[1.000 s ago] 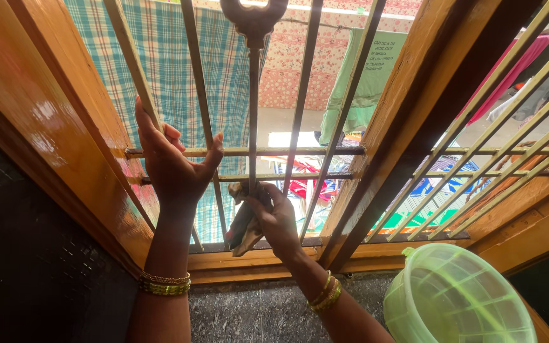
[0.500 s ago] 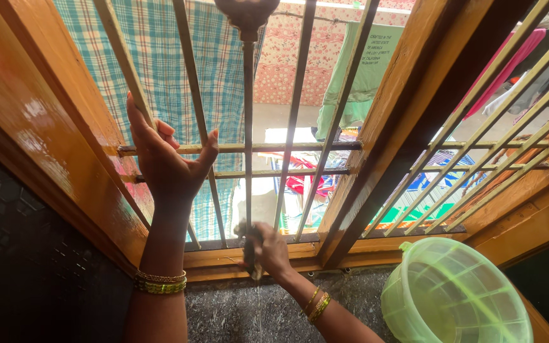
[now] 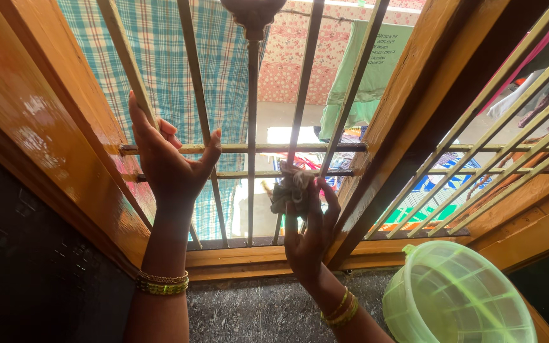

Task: The person wipes the metal bars of a window grille using a cloth. They systematically clean the vertical and horizontal bars, moving from the lower section upward while holding the grille with the other hand.

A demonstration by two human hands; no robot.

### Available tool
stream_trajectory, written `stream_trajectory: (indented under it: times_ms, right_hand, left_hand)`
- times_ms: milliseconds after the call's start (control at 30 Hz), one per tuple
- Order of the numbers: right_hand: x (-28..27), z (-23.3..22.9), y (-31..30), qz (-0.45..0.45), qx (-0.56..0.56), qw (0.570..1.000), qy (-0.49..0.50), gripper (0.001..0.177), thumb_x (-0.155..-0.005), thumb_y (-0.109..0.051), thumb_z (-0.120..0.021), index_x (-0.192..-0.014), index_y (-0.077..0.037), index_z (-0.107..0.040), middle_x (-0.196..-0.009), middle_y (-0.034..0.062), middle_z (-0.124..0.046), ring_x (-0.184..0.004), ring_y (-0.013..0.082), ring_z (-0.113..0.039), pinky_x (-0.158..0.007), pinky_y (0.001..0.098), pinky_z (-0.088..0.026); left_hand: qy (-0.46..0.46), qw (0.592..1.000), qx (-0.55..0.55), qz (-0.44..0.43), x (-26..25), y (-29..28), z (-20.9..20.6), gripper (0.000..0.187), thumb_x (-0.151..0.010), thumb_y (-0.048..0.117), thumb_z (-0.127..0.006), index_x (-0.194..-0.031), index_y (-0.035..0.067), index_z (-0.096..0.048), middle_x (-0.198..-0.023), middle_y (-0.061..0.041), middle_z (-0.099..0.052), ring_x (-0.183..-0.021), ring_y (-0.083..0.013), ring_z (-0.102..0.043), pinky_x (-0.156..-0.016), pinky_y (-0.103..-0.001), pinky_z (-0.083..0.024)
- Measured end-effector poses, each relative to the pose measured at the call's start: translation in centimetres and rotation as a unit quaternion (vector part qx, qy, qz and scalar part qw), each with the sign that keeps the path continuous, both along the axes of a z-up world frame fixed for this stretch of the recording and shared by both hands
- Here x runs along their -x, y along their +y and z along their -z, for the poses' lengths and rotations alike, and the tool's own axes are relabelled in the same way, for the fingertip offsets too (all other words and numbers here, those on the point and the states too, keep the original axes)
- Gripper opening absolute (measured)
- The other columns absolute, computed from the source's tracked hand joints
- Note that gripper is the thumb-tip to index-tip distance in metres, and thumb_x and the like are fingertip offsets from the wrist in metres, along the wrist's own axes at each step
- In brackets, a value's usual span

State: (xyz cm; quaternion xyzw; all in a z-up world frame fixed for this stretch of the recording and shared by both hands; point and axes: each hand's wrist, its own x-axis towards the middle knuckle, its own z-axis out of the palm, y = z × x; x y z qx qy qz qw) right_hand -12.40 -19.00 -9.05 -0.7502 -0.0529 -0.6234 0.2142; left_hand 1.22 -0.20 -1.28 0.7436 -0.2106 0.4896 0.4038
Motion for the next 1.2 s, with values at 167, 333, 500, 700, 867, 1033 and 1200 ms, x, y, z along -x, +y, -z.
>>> stream_trajectory:
  times_ms: [167,333,500,700,867,1033,1200]
  right_hand:
    - [-1.9,0.3,1.1,-0.149,-0.132,0.974,0.105,0.061,-0.099,-0.008,-0.07,-0.151,0.005,-0.041,-0.129,0.0178,-0.055,-0.098,0.0214,-0.069,-0.077,0.0285,-0.061]
    - [-2.0,2.2,0.6,-0.102,-0.068,0.987,0.109,0.043,-0.098,-0.007,-0.071,-0.133,0.006,-0.052,-0.111,0.0159,-0.063,-0.097,0.0231,-0.069,-0.074,0.0323,-0.062]
    - [-2.6,4.6,-0.4,-0.097,-0.074,0.985,0.125,0.014,-0.099,-0.008,-0.069,-0.105,0.001,-0.059,-0.09,0.012,-0.065,-0.08,0.0212,-0.069,-0.067,0.0347,-0.059]
    - [-3.7,8.9,-1.2,-0.185,-0.171,0.941,0.224,0.015,-0.105,-0.013,-0.061,-0.093,-0.006,-0.061,-0.077,0.0046,-0.071,-0.066,0.0132,-0.074,-0.06,0.0294,-0.058]
    - [-3.4,13.1,-2.1,-0.137,-0.128,0.952,0.243,0.017,-0.1,-0.019,-0.066,-0.09,-0.005,-0.063,-0.078,0.0085,-0.066,-0.065,0.0164,-0.066,-0.058,0.0321,-0.059]
    - [-2.4,15.6,-2.8,-0.135,-0.2,0.881,0.408,0.022,-0.096,-0.023,-0.066,-0.083,-0.004,-0.066,-0.077,0.0082,-0.065,-0.062,0.0197,-0.06,-0.055,0.0352,-0.054]
    - [-2.2,10.9,-2.8,-0.202,-0.286,0.851,0.391,0.014,-0.094,-0.015,-0.065,-0.093,-0.001,-0.066,-0.08,0.0107,-0.067,-0.062,0.0208,-0.068,-0.052,0.0356,-0.06]
  left_hand:
    - [-0.007,1.0,-0.002,-0.002,0.4,0.1,-0.6,0.113,-0.092,0.036,-0.087,-0.162,0.0,-0.006,-0.119,-0.012,-0.05,-0.09,-0.0131,-0.052,-0.077,-0.025,-0.053]
    - [-0.008,1.0,-0.002,-0.02,0.4,-0.1,-0.5,0.112,-0.092,0.036,-0.086,-0.162,-0.001,-0.007,-0.119,-0.013,-0.05,-0.091,-0.013,-0.054,-0.076,-0.024,-0.053]
    - [-0.006,1.0,0.004,-0.018,0.1,-0.5,-0.1,0.113,-0.093,0.036,-0.087,-0.162,-0.002,-0.006,-0.12,-0.013,-0.05,-0.092,-0.0135,-0.054,-0.073,-0.023,-0.053]
    - [-0.016,1.0,-0.001,-0.021,0.2,-0.7,-0.2,0.112,-0.093,0.036,-0.087,-0.162,-0.001,-0.006,-0.134,-0.019,-0.05,-0.095,-0.0135,-0.056,-0.077,-0.024,-0.056]
    - [-0.012,1.0,-0.004,-0.014,0.7,-0.6,-0.4,0.113,-0.093,0.036,-0.087,-0.162,-0.002,-0.006,-0.134,-0.019,-0.05,-0.095,-0.0141,-0.055,-0.078,-0.025,-0.055]
    - [-0.008,1.0,-0.004,-0.008,1.1,-0.5,-0.5,0.113,-0.093,0.037,-0.087,-0.162,-0.002,-0.007,-0.131,-0.017,-0.05,-0.094,-0.0143,-0.054,-0.078,-0.025,-0.055]
    - [-0.005,1.0,-0.003,-0.006,1.2,-0.7,-0.9,0.113,-0.093,0.036,-0.088,-0.162,-0.002,-0.006,-0.125,-0.015,-0.05,-0.09,-0.0135,-0.053,-0.078,-0.026,-0.054]
